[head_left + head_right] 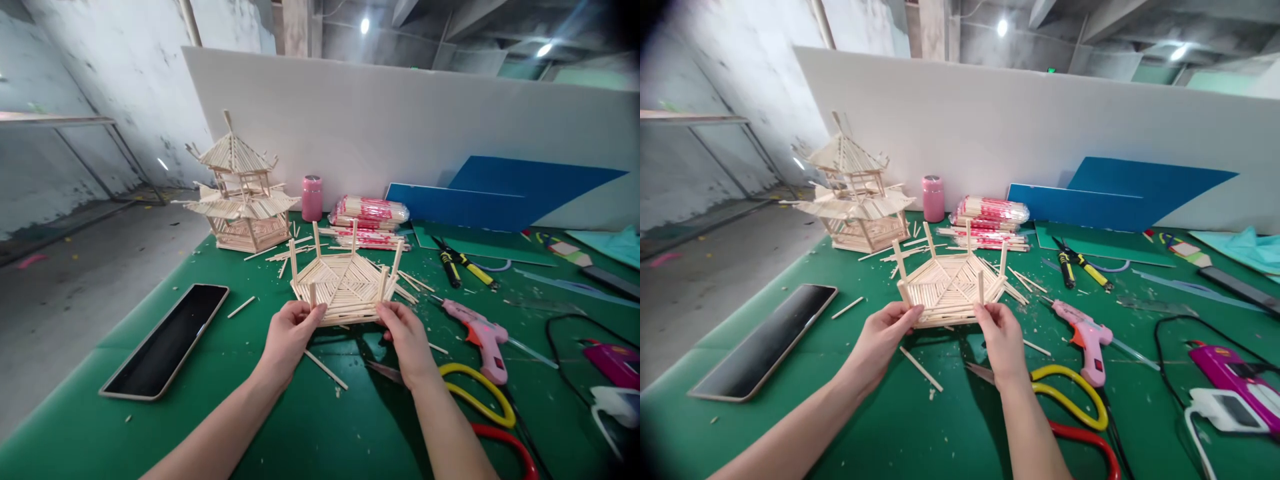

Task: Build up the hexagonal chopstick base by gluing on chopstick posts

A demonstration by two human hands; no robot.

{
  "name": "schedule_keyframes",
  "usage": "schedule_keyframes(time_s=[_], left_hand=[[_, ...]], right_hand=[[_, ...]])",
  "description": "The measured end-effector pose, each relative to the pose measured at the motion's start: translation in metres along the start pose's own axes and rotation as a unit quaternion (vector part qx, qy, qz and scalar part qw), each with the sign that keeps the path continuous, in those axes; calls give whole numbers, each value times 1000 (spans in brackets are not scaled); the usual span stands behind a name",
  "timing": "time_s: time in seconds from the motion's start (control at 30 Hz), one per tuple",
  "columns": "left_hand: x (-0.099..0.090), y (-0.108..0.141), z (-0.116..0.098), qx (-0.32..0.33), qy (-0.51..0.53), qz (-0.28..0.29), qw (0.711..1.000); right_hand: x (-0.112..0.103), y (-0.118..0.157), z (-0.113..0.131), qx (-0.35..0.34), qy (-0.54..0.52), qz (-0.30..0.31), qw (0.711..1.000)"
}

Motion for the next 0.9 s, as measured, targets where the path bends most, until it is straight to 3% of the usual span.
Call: schedule_keyframes(time_s=[0.9], left_hand=[[0,0,-2,18,-25,2,1000]], right_hand=[[2,-2,-6,7,-12,5,1000]])
Point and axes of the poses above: each hand's wrist, its own y-axis away from the middle knuckle, its own x-axis out of the palm, z = x × y, the point moved 7 cm from there along -y, towards the middle knuckle, and after that the axes turned 4 degrees about z, right-handed, at the moved point
